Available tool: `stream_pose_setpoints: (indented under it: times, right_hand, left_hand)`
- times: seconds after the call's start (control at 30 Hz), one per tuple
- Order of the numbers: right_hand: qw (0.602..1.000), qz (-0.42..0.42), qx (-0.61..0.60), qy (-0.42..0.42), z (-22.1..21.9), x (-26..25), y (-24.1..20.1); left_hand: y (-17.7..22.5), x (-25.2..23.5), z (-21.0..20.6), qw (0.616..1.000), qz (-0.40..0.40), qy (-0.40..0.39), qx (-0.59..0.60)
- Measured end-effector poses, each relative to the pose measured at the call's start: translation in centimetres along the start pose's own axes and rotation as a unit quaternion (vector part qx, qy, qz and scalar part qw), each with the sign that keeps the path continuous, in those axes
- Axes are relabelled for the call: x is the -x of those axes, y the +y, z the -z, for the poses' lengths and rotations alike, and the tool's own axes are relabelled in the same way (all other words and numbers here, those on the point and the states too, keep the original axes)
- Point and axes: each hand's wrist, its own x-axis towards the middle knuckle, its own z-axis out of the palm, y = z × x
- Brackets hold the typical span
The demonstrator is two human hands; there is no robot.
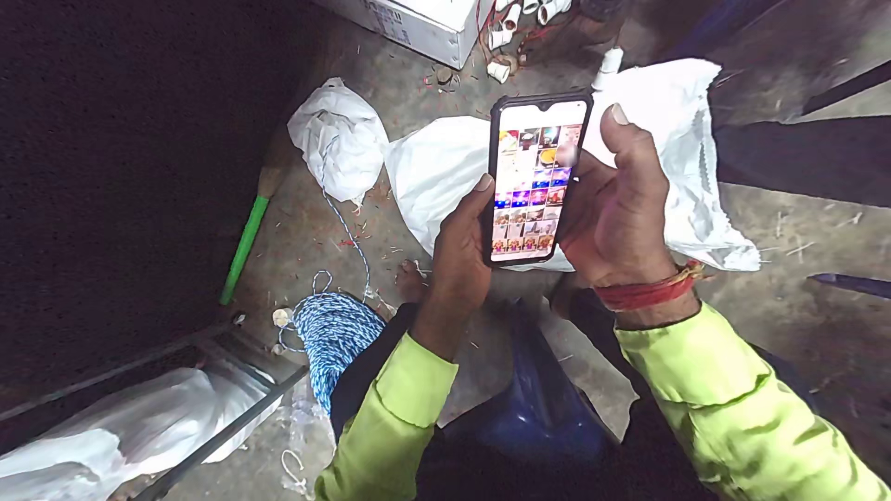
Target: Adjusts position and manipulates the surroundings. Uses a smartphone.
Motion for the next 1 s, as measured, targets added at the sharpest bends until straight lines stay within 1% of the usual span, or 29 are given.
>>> stream_pose_setpoints:
  times: [0.1, 0.23, 0.5, 0.67, 0.77, 0.83, 1.0]
  right_hand:
    - [1.000, -0.001, 0.011, 0.006, 0.07, -0.11, 0.02]
    - [0.998, -0.017, 0.012, 0.055, -0.26, -0.38, -0.08]
    - [0.999, -0.017, -0.008, 0.050, -0.20, -0.53, -0.06]
    - [1.000, 0.000, -0.007, 0.017, -0.07, -0.54, 0.03]
    - [1.000, 0.010, 0.023, -0.010, -0.09, -0.51, 0.09]
    - [0.999, 0.014, 0.040, -0.007, -0.31, -0.41, 0.11]
    - [0.996, 0.016, 0.063, -0.054, 0.12, 0.24, -0.02]
  left_hand:
    - [0.22, 0.09, -0.20, 1.000, 0.002, -0.002, 0.000]
    - [0.23, 0.07, -0.25, 1.000, 0.006, 0.003, -0.018]
    - [0.03, -0.64, -0.23, 1.000, -0.002, 0.007, 0.018]
    - [0.42, -0.40, -0.33, 1.000, -0.004, 0.003, 0.010]
    - [0.51, -0.36, 0.04, 0.999, -0.007, -0.017, 0.033]
    - [0.58, -0.40, 0.10, 0.999, -0.006, -0.012, 0.053]
    - [0.74, -0.30, 0.21, 0.997, -0.007, -0.018, 0.069]
